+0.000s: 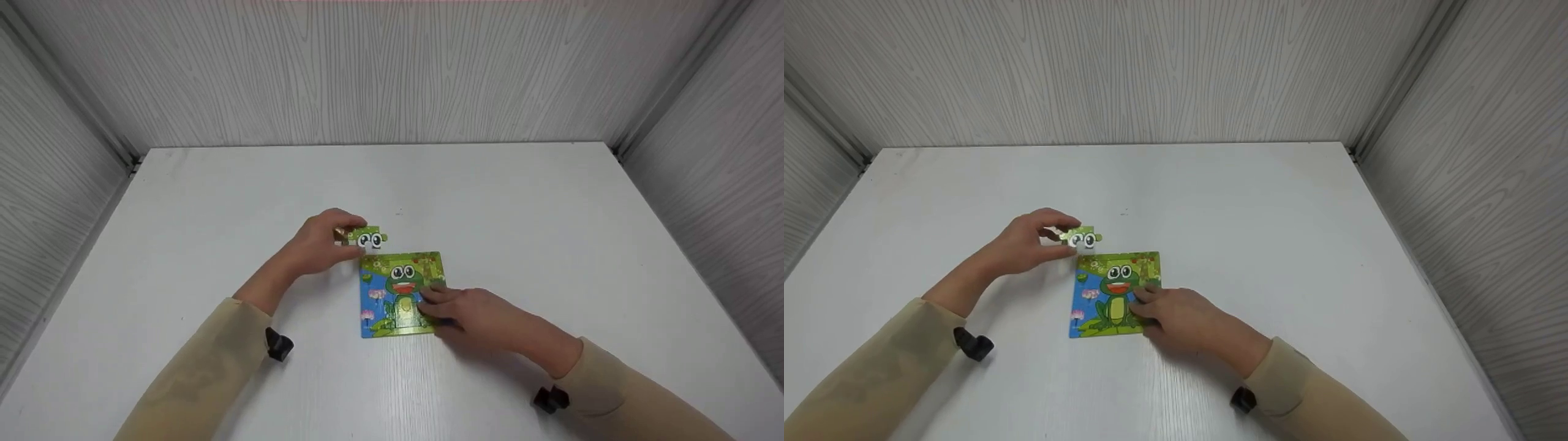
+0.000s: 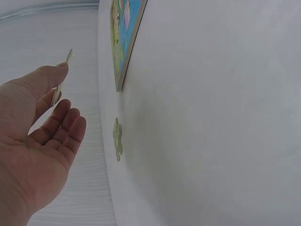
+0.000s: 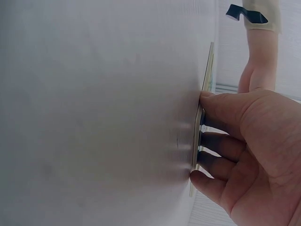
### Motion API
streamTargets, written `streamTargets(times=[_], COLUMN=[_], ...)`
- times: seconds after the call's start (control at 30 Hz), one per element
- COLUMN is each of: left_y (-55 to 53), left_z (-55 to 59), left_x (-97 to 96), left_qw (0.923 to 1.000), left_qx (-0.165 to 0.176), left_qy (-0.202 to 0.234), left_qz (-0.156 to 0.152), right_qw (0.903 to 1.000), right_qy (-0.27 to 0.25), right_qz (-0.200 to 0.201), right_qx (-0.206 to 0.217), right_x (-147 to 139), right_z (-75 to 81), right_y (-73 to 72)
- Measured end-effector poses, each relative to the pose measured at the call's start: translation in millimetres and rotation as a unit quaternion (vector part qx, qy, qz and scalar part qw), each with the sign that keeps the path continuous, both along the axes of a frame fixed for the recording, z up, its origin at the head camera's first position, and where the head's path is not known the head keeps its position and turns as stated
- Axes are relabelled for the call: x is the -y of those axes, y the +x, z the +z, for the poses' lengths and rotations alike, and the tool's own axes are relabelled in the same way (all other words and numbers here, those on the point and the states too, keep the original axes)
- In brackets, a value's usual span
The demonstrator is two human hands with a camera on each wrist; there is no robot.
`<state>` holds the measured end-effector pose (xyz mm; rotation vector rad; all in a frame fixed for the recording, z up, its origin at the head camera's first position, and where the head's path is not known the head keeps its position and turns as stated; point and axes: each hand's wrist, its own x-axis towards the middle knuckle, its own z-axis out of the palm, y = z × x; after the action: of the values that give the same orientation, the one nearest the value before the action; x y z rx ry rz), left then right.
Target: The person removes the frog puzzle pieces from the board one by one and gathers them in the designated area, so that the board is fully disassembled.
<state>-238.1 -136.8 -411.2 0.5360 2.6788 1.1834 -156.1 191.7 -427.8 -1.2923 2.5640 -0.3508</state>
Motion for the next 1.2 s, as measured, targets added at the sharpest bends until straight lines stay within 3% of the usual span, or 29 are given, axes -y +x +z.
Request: streamTargets(times=[0.23, 0.57, 1.2], left_y=[-4.8, -13.5, -25.3], left_z=[4.7, -2.5, -17.2], left_x=[36.0, 72.4, 96.2], left_qw=[0.9997, 0.9982, 0.9935], left_qx=[-0.012, 0.032, 0.095], left_qy=[0.010, 0.011, 0.003], left_qz=[0.021, 0.050, 0.062], right_qw=[0.9999, 0.9999, 1.0000], right_qy=[-0.010, -0.011, 0.005], right_qz=[0.005, 0.000, -0.001], right_qx=[-0.012, -0.013, -0.004], right_x=[-2.0, -2.0, -0.8], right_z=[-1.9, -0.5, -0.5], right_y=[0.2, 2.8, 0.5])
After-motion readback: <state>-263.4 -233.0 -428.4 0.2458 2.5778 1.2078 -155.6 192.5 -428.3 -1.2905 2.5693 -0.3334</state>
